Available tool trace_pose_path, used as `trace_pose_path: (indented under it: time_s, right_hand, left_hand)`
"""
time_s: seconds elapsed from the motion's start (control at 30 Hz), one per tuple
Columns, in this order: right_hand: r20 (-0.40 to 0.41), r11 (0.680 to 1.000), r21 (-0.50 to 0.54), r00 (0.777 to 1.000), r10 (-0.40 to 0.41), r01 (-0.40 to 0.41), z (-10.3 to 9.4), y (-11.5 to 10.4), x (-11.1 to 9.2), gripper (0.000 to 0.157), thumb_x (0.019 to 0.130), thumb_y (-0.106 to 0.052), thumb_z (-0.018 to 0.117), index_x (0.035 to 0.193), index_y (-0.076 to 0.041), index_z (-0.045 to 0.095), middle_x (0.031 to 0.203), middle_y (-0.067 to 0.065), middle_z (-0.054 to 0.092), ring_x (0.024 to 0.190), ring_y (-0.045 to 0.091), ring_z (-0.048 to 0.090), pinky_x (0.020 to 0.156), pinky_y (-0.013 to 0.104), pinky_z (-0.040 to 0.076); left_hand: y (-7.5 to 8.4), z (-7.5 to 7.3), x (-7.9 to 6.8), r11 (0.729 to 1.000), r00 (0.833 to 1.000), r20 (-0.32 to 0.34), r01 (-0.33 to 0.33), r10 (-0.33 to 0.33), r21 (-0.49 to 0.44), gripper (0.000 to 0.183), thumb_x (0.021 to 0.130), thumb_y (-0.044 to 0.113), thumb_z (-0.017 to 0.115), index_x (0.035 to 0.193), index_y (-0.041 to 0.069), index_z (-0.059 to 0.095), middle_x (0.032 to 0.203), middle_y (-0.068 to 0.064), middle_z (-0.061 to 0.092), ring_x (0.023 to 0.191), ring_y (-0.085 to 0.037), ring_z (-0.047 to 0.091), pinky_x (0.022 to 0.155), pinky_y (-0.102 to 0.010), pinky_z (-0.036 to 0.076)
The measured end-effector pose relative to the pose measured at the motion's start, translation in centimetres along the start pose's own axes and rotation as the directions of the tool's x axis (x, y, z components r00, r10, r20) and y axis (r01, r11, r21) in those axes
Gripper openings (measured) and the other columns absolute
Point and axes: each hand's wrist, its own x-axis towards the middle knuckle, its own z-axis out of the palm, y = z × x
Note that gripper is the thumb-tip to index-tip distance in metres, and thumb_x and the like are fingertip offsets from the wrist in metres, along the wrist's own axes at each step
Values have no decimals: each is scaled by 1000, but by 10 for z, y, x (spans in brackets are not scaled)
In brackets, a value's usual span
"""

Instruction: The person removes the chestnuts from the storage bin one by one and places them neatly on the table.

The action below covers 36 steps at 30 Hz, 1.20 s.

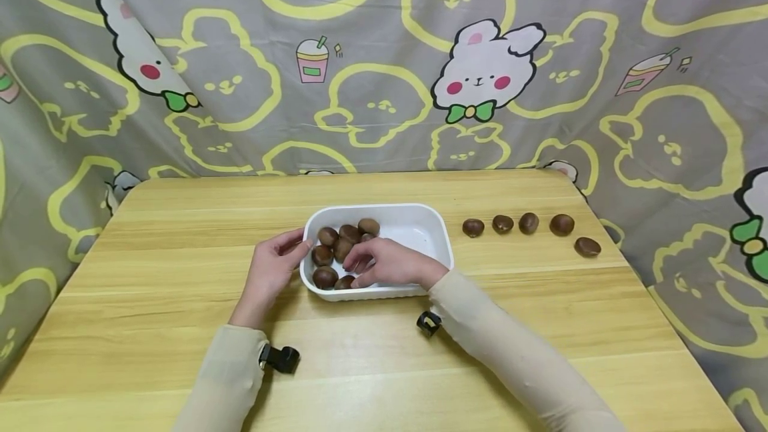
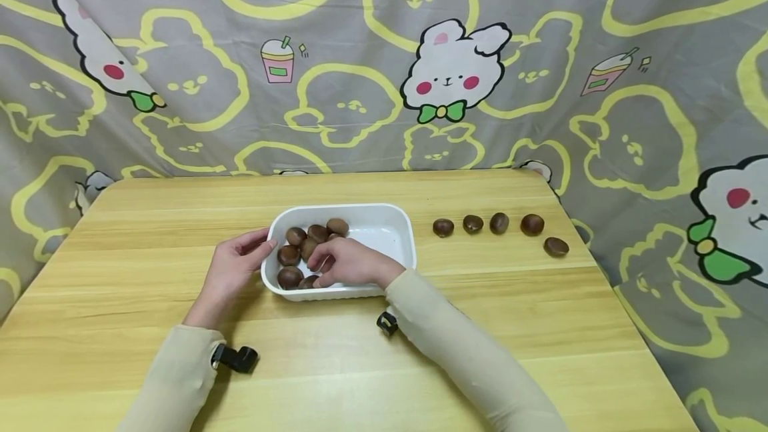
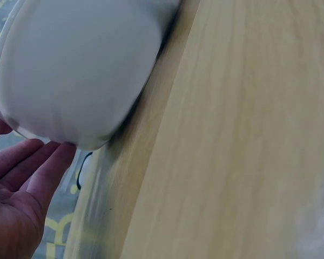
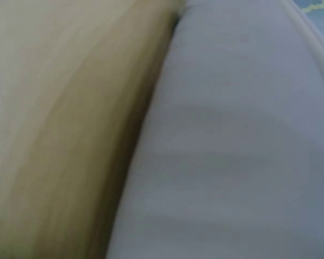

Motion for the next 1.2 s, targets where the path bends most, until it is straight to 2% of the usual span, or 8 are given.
trace_pose_path:
  time_s: [0.2, 0.47, 0.63, 0.9, 1.0, 1.2]
  right_hand:
    - [-7, 999, -43, 1000, -9, 8, 3, 1, 3, 25, 83, -7, 78, 107, -6, 69, 96, 4, 67, 88, 12, 62, 80, 23, 51]
    - [18, 996, -51, 997, -79, 79, 7, 3, 6, 28, 83, -1, 77, 109, -2, 69, 102, 8, 67, 96, 25, 63, 82, 24, 53]
    - [54, 986, -122, 992, -111, 117, 8, 5, 8, 30, 84, -2, 76, 113, -7, 69, 106, 2, 66, 99, 21, 61, 86, 29, 53]
    - [97, 958, -225, 982, -163, 181, 6, 5, 11, 26, 85, -5, 77, 110, -9, 72, 100, -2, 61, 95, 13, 56, 83, 23, 50]
    - [99, 957, -230, 982, -158, 177, 7, 5, 11, 24, 84, -6, 78, 107, -8, 72, 98, -1, 58, 92, 13, 56, 83, 22, 50]
    - [92, 974, -169, 986, -139, 153, 7, 5, 10, 22, 84, -3, 77, 104, -6, 68, 100, 0, 63, 91, 8, 61, 84, 20, 50]
  left_hand:
    - [0, 0, 0, 1000, 1000, -6, 1, -1, -8, 39, 95, 10, 66, 129, -6, 60, 122, -24, 63, 107, -21, 63, 82, -23, 55]
    - [-1, -1, 0, 1000, 1000, -6, -2, 3, 14, 40, 95, 13, 66, 130, -5, 59, 123, -23, 63, 110, -25, 61, 83, -23, 55]
    - [0, -1, 0, 1000, 1000, 0, -11, 11, 15, 40, 95, 12, 66, 130, -6, 59, 122, -24, 63, 111, -26, 61, 83, -22, 54]
    - [-1, -2, -1, 999, 1000, -6, 0, 0, 35, 41, 95, 16, 67, 130, -3, 60, 127, -21, 61, 115, -26, 59, 85, -20, 53]
    - [-1, -2, -1, 1000, 1000, -6, 7, -7, 23, 41, 95, 15, 68, 131, -4, 60, 127, -21, 61, 115, -26, 58, 84, -20, 53]
    - [-2, -2, 0, 1000, 1000, -3, -4, 4, 26, 41, 95, 15, 68, 131, -3, 60, 126, -21, 62, 113, -26, 60, 84, -21, 54]
